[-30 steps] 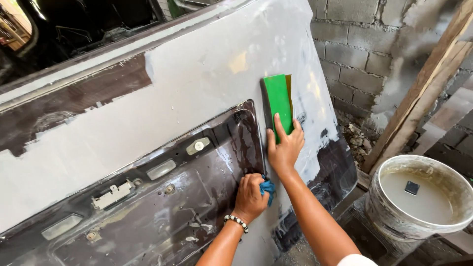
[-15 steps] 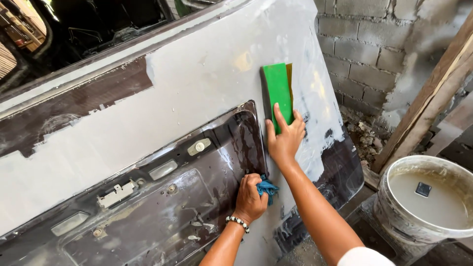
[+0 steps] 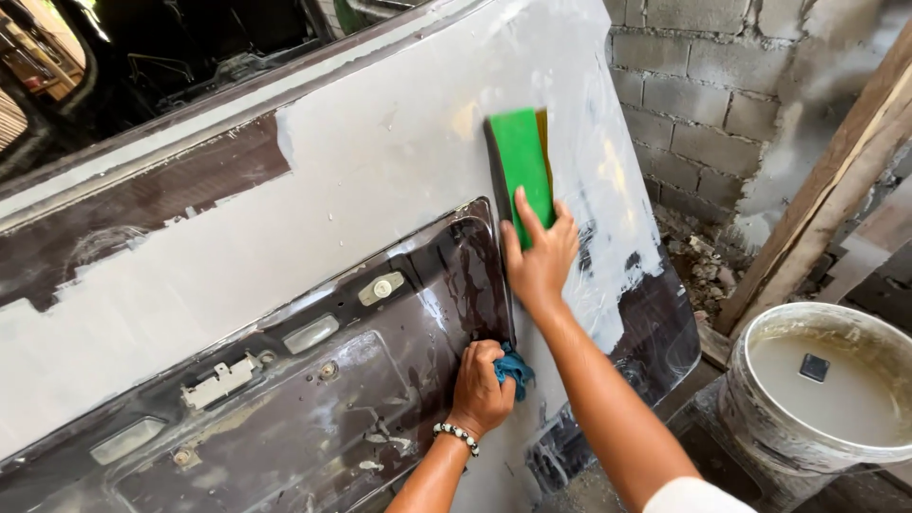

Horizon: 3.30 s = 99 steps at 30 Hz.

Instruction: The person sands the surface of a car door with a green sanding block, focusing on the edges and corners. They wipe the sanded area with a blue cloth and dip the cloth into a bucket of water before resuming sanding.

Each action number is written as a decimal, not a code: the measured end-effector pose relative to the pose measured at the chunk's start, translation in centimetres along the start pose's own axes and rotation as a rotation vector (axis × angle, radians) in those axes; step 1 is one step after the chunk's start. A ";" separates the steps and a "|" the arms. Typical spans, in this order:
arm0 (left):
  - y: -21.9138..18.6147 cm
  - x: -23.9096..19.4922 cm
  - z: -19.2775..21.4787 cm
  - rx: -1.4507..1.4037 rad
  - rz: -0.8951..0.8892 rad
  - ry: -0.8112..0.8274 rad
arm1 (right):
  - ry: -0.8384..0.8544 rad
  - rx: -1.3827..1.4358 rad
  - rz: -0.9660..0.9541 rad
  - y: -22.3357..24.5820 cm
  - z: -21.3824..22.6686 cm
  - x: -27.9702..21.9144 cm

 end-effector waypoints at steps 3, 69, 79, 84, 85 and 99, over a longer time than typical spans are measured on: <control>0.2 0.1 -0.1 0.002 0.003 -0.006 | 0.071 -0.004 -0.002 -0.8 1.9 -7.0; 1.4 -0.1 -0.6 -0.159 0.098 0.120 | 0.050 -0.074 -0.143 -4.4 2.3 -12.7; 0.9 -1.1 0.1 0.232 -0.016 0.331 | 0.012 -0.051 -0.307 -5.0 2.9 -14.8; 0.1 -0.9 1.8 0.103 -0.113 0.171 | 0.034 -0.098 -0.265 -5.5 2.3 -15.3; 0.0 -0.9 1.8 0.103 -0.108 0.173 | 0.039 -0.099 -0.266 -6.0 2.1 -12.8; 0.4 -0.3 2.5 -0.044 -0.018 0.181 | 0.043 -0.092 -0.349 -5.6 2.5 -15.2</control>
Point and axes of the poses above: each hand's wrist, its own x-axis towards the middle knuckle, its own z-axis out of the back of the hand, y = z × x, the point moved 9 cm from there along x, towards the middle knuckle, and after that the axes turned 2 degrees about x, right-handed, at the moved point
